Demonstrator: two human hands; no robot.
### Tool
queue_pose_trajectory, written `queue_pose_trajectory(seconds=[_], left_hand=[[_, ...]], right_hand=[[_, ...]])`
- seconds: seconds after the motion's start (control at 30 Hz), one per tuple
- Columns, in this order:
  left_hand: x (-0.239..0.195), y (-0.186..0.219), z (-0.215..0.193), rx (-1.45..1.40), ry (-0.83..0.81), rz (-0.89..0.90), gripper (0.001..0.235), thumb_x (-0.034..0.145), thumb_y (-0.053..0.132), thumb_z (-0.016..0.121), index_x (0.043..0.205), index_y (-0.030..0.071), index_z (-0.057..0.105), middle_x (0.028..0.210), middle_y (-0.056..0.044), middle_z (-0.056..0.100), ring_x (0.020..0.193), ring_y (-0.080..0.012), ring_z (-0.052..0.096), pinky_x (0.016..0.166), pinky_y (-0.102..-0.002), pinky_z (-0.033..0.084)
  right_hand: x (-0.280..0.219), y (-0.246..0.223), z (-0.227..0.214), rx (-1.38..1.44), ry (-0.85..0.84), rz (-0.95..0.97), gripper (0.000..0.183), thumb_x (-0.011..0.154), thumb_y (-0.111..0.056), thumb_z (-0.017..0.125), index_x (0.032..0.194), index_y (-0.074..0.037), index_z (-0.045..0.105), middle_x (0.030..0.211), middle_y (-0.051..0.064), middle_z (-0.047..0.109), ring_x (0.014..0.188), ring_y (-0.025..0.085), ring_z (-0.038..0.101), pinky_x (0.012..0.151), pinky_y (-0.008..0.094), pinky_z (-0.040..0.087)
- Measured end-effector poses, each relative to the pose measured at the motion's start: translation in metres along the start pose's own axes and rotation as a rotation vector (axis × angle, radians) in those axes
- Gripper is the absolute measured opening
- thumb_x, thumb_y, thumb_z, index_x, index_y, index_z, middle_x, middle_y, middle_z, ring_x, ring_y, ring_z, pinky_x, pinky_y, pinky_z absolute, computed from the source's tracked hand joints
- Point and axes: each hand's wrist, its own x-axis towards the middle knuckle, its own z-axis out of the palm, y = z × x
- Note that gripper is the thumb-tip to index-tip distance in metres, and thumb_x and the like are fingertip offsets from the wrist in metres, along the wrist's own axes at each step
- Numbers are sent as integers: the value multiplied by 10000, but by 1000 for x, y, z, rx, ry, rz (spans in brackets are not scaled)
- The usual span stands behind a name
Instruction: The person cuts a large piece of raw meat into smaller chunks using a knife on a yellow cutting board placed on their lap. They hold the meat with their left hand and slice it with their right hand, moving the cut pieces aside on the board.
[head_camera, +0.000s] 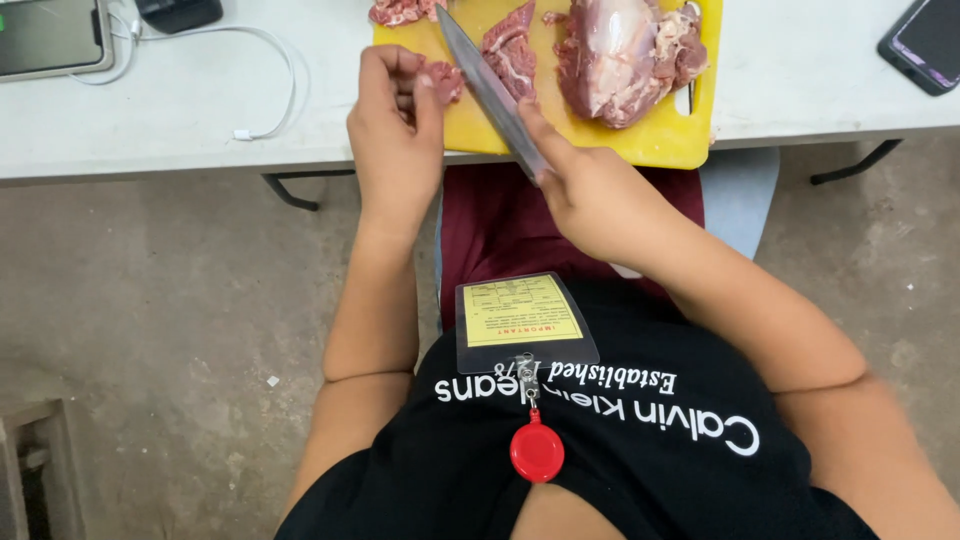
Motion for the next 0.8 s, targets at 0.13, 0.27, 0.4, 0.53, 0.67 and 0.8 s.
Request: queue_pose_trajectory(seconds=[0.13, 0.27, 0.4, 0.53, 0.67, 0.8], left_hand=[[-6, -7, -1, -77, -49, -42, 116, 983, -7, 481, 1016, 105, 482, 1135, -55, 614, 788, -118, 550, 709, -250, 455], [-9, -5, -1, -331, -82, -118, 102, 1029, 12, 461, 1015, 106, 500, 899, -33, 606, 868, -87, 612, 823, -216, 521], [0, 24, -28, -470, -31, 24, 143, 1062, -90, 393, 1074, 32, 467, 872, -119, 601, 788, -178, 648, 738, -301, 637], [26, 6, -37, 55, -77, 233, 142, 1047, 36, 427, 1126, 60, 543, 977, -91, 656, 844, -202, 647, 711, -325, 506], [38, -14, -15, 746, -124, 303, 187, 1006, 117, 522, 1136, 86, 653, 1030, -140, 681, 816, -400, 527, 643, -540, 413], [57, -7, 16, 733, -92, 425, 176, 914, 180, 743, 1048, 85, 681, 1038, -114, 639, 919, -413, 561, 698, -546, 436]], right_hand=[[24, -14, 1, -145, 23, -53, 703, 1003, -105, 408, 1666, -83, 176, 807, 312, 656, 638, 521, 597, 584, 594, 430], [34, -28, -7, -277, 25, -58, 853, 851, 27, 417, 1669, -58, 191, 823, 315, 674, 662, 546, 629, 613, 624, 475], [17, -31, -15, -258, -57, 27, 864, 893, -25, 411, 1699, -147, 126, 825, 343, 638, 693, 552, 610, 623, 596, 459], [-18, -10, -26, -168, -87, 160, 755, 1000, -191, 440, 1698, -306, 175, 849, 311, 643, 798, 498, 639, 701, 532, 468], [-52, 20, -42, -89, 70, 71, 750, 989, -134, 480, 1686, -178, 204, 1217, 338, 659, 862, 454, 693, 762, 562, 531], [-82, 39, -56, 124, 309, 80, 725, 1033, -51, 502, 1712, -142, 266, 809, 109, 655, 626, 197, 597, 735, 348, 494]])
